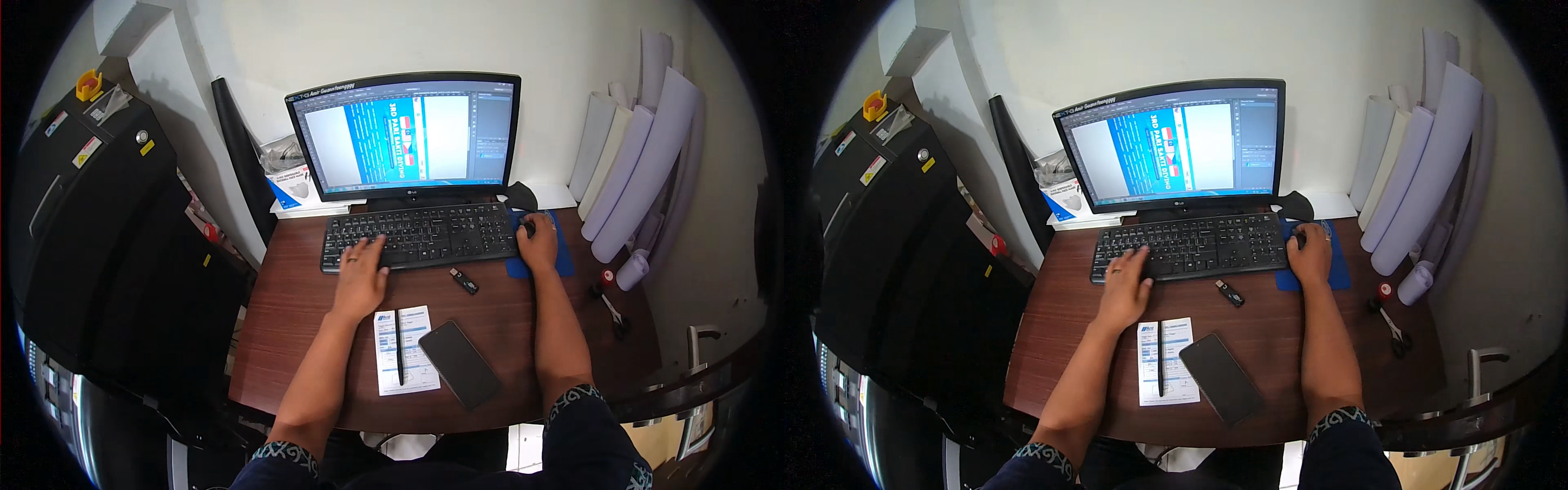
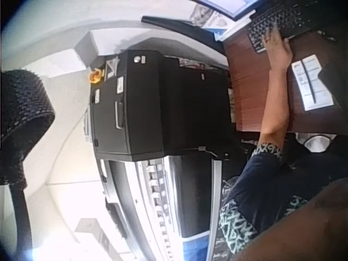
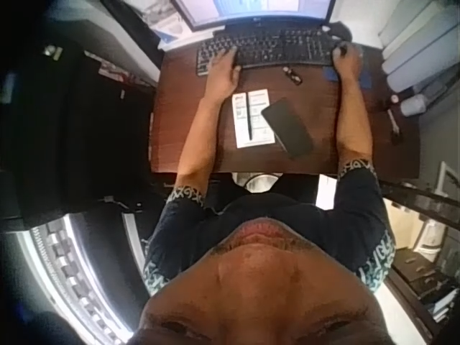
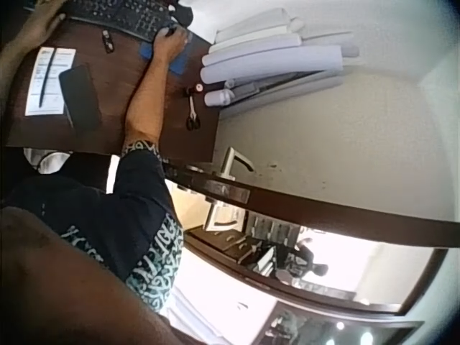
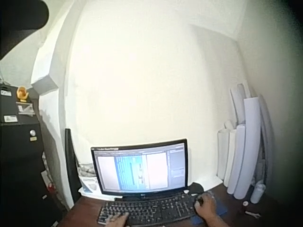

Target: Using a computer and mouse to prepare a print job for a large-format printer.

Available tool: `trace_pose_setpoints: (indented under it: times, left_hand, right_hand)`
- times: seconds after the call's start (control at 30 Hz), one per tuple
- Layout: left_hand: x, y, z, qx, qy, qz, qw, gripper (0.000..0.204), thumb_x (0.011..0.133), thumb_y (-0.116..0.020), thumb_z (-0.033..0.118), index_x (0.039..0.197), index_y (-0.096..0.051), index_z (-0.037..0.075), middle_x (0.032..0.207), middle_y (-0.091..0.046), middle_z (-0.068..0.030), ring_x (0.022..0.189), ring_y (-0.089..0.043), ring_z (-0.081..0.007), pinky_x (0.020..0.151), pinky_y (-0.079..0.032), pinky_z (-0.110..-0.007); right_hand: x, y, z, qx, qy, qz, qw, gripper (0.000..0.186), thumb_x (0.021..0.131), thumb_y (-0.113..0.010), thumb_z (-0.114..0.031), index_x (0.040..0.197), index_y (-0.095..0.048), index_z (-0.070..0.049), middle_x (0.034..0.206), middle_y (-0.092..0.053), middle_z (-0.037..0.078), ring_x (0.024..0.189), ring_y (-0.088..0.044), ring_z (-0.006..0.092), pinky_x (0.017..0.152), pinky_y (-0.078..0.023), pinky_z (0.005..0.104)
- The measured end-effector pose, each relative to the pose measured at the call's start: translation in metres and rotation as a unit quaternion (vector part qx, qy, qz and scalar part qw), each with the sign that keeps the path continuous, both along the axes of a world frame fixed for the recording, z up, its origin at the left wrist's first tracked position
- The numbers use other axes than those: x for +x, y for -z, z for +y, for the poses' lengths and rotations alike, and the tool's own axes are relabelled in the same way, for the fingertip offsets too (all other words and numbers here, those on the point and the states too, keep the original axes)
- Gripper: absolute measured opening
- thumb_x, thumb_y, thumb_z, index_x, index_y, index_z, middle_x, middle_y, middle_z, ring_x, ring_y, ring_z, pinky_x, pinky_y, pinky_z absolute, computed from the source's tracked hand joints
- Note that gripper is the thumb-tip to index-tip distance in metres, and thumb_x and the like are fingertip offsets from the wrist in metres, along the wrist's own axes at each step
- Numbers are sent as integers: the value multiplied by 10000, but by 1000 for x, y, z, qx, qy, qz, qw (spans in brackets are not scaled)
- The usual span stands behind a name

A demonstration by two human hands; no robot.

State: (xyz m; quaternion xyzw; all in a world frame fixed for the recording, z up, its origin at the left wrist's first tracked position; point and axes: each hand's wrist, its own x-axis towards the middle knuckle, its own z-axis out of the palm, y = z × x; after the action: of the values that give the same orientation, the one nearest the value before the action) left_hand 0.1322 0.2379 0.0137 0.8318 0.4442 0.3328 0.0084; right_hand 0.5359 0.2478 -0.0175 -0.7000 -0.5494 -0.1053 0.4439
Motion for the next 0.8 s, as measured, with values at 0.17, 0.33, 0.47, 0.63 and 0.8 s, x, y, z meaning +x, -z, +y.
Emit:
trace_pose_setpoints:
  times: [0.17,0.33,0.47,0.63,0.8]
  left_hand:
    - [-79,19,10,-11,-185,-94,978,726,880,-703,155,1507,-367,10,1433,-519,-223,1364,-453,-410,1156,-286,-509]
    - [-95,33,27,-49,-250,-179,950,723,891,-701,154,1512,-361,3,1429,-530,-217,1350,-481,-377,1148,-310,-477]
    - [-79,30,33,-90,-207,-185,956,705,900,-695,167,1510,-375,15,1428,-539,-211,1357,-483,-352,1149,-313,-470]
    - [-80,29,37,-128,-206,-211,947,703,906,-686,198,1510,-376,17,1441,-529,-214,1368,-473,-350,1160,-294,-471]
    - [-73,27,36,-141,-211,-146,956,734,898,-690,252,1514,-367,17,1446,-518,-228,1398,-438,-361,1182,-246,-479]
  right_hand:
    - [-1,2,3,7,-19,1,1000,271,806,-702,-185,1055,-667,-84,1111,-653,126,1072,-619,366,950,-484,477]
    - [-3,3,3,-17,-10,-5,1000,272,803,-706,-183,1055,-664,-89,1122,-648,123,1067,-620,373,933,-487,479]
    - [0,2,1,6,-18,-15,1000,264,800,-705,-188,1044,-669,-93,1121,-653,115,1067,-624,362,924,-496,468]
    - [-11,-9,-2,-42,12,-10,999,257,795,-697,-197,1029,-677,-92,1100,-665,109,1060,-632,345,918,-503,458]
    - [-7,-7,-3,-51,22,-18,998,255,795,-687,-203,1025,-693,-94,1109,-668,103,1054,-634,344,914,-506,456]
